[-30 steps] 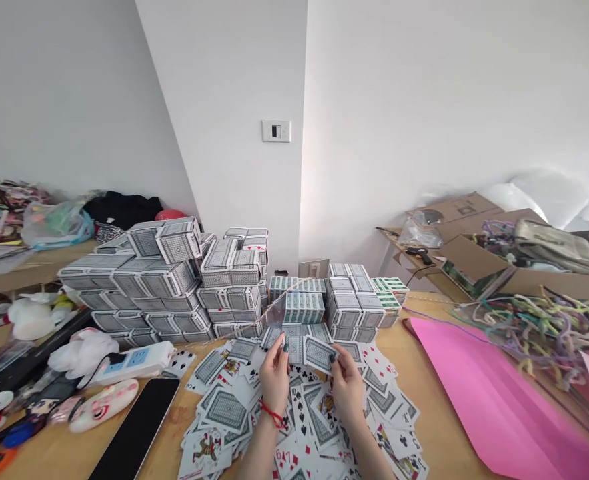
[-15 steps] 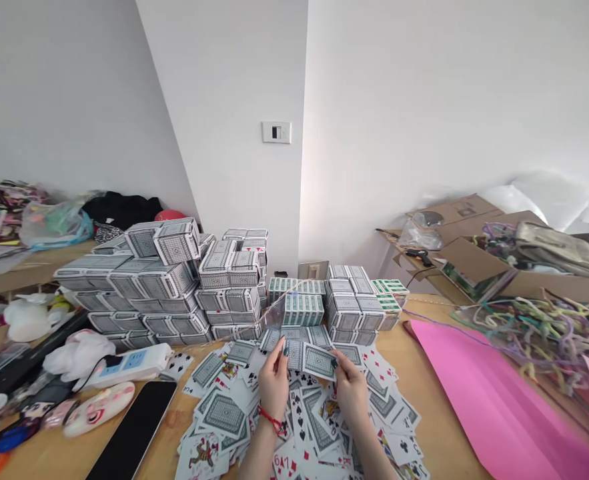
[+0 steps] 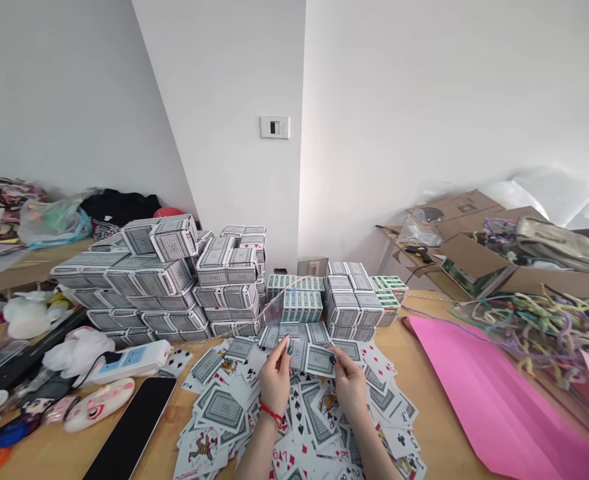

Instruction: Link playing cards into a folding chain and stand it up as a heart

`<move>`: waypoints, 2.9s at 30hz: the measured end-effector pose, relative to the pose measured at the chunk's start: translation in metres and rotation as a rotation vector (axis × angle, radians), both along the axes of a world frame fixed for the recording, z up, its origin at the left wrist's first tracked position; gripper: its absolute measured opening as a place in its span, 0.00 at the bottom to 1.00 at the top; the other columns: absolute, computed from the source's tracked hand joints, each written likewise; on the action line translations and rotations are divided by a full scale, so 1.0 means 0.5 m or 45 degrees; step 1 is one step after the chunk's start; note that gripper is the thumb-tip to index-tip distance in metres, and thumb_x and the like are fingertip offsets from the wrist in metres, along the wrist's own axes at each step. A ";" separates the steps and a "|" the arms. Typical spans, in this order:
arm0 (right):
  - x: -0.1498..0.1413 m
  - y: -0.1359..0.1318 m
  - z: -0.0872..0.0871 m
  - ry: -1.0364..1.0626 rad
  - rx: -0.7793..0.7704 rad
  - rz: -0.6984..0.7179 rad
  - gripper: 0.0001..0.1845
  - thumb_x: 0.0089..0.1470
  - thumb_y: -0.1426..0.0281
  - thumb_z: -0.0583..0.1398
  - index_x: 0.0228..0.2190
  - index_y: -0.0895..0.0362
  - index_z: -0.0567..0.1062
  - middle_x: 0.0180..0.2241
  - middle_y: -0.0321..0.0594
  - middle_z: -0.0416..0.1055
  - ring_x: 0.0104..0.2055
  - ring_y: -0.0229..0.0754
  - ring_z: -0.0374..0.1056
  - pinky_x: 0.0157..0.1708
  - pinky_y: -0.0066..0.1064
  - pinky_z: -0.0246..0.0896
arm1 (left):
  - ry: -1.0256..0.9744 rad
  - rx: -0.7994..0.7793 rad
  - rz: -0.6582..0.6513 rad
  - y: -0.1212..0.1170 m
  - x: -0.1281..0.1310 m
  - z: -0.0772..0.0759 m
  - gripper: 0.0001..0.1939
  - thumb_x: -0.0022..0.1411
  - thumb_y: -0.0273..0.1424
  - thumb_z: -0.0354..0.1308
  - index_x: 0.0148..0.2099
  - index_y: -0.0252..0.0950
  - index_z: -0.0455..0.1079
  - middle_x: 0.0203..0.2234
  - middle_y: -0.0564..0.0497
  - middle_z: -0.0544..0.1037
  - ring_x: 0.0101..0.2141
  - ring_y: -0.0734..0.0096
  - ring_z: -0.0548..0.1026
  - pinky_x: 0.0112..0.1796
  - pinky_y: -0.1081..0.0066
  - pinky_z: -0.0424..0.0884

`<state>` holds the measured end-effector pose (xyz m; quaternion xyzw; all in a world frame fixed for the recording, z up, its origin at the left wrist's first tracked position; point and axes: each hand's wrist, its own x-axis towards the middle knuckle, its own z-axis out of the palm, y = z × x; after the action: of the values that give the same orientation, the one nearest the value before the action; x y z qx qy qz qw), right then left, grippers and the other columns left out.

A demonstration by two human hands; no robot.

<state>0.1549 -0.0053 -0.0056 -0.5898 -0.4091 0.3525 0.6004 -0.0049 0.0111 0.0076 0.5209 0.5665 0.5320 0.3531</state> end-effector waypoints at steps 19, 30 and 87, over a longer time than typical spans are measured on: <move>-0.020 -0.007 0.019 -0.180 0.055 0.104 0.22 0.53 0.61 0.47 0.46 0.58 0.69 0.30 0.43 0.71 0.19 0.37 0.61 0.19 0.28 0.58 | -0.209 -0.068 0.004 -0.002 0.010 0.001 0.29 0.54 0.47 0.51 0.51 0.33 0.66 0.20 0.52 0.69 0.16 0.76 0.65 0.19 0.73 0.68; -0.068 0.046 0.013 -0.960 -0.224 -0.098 0.30 0.50 0.62 0.51 0.55 0.57 0.57 0.52 0.49 0.62 0.30 0.45 0.70 0.26 0.34 0.61 | -0.405 -0.029 0.252 0.013 -0.001 -0.012 0.29 0.52 0.47 0.53 0.51 0.32 0.64 0.24 0.49 0.73 0.17 0.73 0.70 0.20 0.71 0.69; -0.029 0.015 0.023 0.122 -0.095 0.059 0.45 0.38 0.53 0.62 0.53 0.66 0.59 0.21 0.38 0.72 0.25 0.45 0.70 0.23 0.30 0.63 | -0.352 -0.052 0.204 0.014 0.004 -0.011 0.27 0.52 0.48 0.51 0.49 0.33 0.63 0.28 0.47 0.73 0.18 0.73 0.71 0.20 0.72 0.69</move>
<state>0.1402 0.0022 0.0061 -0.5846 -0.3799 0.4092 0.5887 -0.0028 0.0184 0.0021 0.3886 0.5627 0.6136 0.3947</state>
